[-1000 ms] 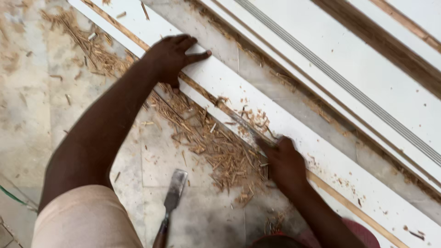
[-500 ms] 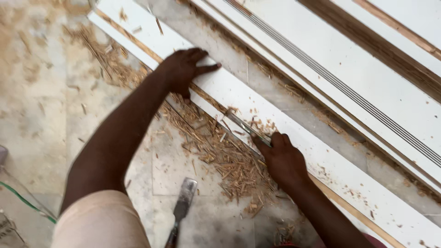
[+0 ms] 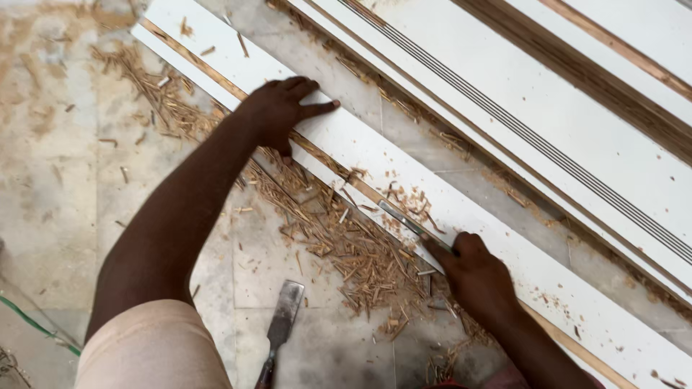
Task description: The person sits on the floor and uses a hammer and chisel to carve grooves into long white wooden planks. They repeatedly strike the chisel to remove wood and create a recessed channel along the plank's length.
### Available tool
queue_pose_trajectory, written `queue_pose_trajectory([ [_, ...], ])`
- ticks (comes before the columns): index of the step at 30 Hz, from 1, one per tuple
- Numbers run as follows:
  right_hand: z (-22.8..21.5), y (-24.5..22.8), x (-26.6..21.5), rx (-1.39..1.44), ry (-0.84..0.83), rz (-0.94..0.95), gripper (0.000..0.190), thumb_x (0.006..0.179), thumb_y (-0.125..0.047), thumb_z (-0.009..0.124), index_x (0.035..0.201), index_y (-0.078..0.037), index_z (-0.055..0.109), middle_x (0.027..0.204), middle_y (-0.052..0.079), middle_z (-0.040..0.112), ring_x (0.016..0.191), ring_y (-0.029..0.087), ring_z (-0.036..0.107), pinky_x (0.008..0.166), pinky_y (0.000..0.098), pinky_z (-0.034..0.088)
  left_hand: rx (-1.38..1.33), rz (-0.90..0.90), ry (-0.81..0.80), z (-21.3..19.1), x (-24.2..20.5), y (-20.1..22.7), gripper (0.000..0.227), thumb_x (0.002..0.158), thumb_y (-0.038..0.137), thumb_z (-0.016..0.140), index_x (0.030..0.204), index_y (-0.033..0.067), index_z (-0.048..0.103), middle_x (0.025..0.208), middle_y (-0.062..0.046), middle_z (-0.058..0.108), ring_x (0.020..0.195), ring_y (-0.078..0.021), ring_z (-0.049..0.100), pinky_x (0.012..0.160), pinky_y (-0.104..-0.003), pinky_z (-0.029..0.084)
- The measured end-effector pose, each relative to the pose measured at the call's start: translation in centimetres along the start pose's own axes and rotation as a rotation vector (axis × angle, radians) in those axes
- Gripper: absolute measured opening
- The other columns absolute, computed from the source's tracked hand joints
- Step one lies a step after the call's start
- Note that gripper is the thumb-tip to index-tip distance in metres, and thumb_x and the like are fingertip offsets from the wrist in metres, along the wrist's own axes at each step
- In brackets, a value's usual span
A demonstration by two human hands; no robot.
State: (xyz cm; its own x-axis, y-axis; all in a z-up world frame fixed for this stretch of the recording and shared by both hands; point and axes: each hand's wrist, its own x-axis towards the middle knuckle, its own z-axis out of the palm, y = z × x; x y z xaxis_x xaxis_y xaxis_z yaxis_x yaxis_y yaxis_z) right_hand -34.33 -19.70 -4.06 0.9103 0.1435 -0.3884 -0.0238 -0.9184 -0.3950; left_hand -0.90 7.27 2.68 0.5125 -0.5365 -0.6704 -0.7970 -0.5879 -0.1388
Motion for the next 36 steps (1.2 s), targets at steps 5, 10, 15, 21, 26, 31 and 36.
queue_pose_trajectory([
  [5, -1.3, 4.3, -6.6, -0.043, -0.053, 0.027, 0.08, 0.079, -0.006, 0.064, 0.151, -0.039, 0.053, 0.092, 0.008, 0.054, 0.076, 0.027, 0.06, 0.059, 0.0391, 0.054, 0.004, -0.001, 0.009, 0.9, 0.4, 0.0, 0.141, 0.048, 0.045, 0.101, 0.16, 0.047, 0.015, 0.173, -0.005, 0.009, 0.158, -0.0277, 0.013, 0.125, -0.047, 0.019],
  [10, 0.3, 3.0, -3.6, -0.106, -0.026, -0.053, 0.074, 0.08, -0.004, 0.064, 0.146, -0.034, 0.054, 0.09, 0.008, 0.055, 0.085, 0.027, 0.06, 0.059, 0.0399, 0.054, 0.007, 0.026, 0.041, 1.4, 0.8, 0.0, 0.143, 0.048, 0.044, 0.101, 0.162, 0.047, 0.015, 0.172, -0.006, 0.012, 0.156, -0.0284, 0.016, 0.124, -0.048, 0.021],
  [15, 0.5, 3.0, -3.3, -0.057, 0.022, -0.076, 0.08, 0.076, -0.002, 0.064, 0.15, -0.032, 0.055, 0.089, 0.01, 0.055, 0.084, 0.028, 0.059, 0.054, 0.0387, 0.054, 0.026, 0.011, 0.04, 0.3, 0.3, 0.0, 0.142, 0.047, 0.044, 0.101, 0.161, 0.047, 0.017, 0.171, -0.005, 0.014, 0.156, -0.0277, 0.016, 0.124, -0.047, 0.023],
  [21, 0.4, 4.6, -6.3, -0.023, -0.078, 0.034, 0.072, 0.084, -0.013, 0.066, 0.15, -0.04, 0.052, 0.091, 0.009, 0.054, 0.078, 0.026, 0.059, 0.058, 0.0409, 0.054, 0.034, 0.005, 0.069, 0.7, 0.6, -0.1, 0.142, 0.046, 0.042, 0.102, 0.161, 0.0463, 0.019, 0.171, -0.005, 0.016, 0.157, -0.0269, 0.018, 0.124, -0.046, 0.027],
  [26, 0.9, 0.4, 0.9, 0.028, 0.083, -0.129, 0.075, 0.079, 0.001, 0.062, 0.148, -0.028, 0.052, 0.091, 0.012, 0.052, 0.084, 0.029, 0.058, 0.054, 0.0407, 0.054, 0.054, 0.005, 0.035, -0.1, 0.1, 0.1, 0.141, 0.047, 0.044, 0.101, 0.161, 0.0463, 0.018, 0.171, -0.005, 0.016, 0.156, -0.0271, 0.019, 0.123, -0.045, 0.028],
  [31, 0.4, 2.8, -3.8, 0.03, 0.048, -0.053, 0.076, 0.08, -0.002, 0.062, 0.148, -0.034, 0.055, 0.091, 0.011, 0.053, 0.078, 0.027, 0.059, 0.056, 0.0397, 0.055, 0.057, -0.015, 0.044, 0.2, 0.4, 0.1, 0.143, 0.045, 0.044, 0.102, 0.16, 0.0461, 0.017, 0.171, -0.005, 0.016, 0.156, -0.0271, 0.018, 0.123, -0.045, 0.028],
  [36, -0.6, 2.8, -4.1, 0.006, -0.036, -0.005, 0.074, 0.083, -0.006, 0.063, 0.15, -0.037, 0.054, 0.089, 0.011, 0.053, 0.075, 0.028, 0.059, 0.057, 0.0411, 0.054, 0.06, 0.002, 0.071, 1.0, 0.5, -0.2, 0.142, 0.046, 0.043, 0.101, 0.161, 0.0452, 0.019, 0.171, -0.006, 0.017, 0.157, -0.0266, 0.018, 0.124, -0.045, 0.028],
])
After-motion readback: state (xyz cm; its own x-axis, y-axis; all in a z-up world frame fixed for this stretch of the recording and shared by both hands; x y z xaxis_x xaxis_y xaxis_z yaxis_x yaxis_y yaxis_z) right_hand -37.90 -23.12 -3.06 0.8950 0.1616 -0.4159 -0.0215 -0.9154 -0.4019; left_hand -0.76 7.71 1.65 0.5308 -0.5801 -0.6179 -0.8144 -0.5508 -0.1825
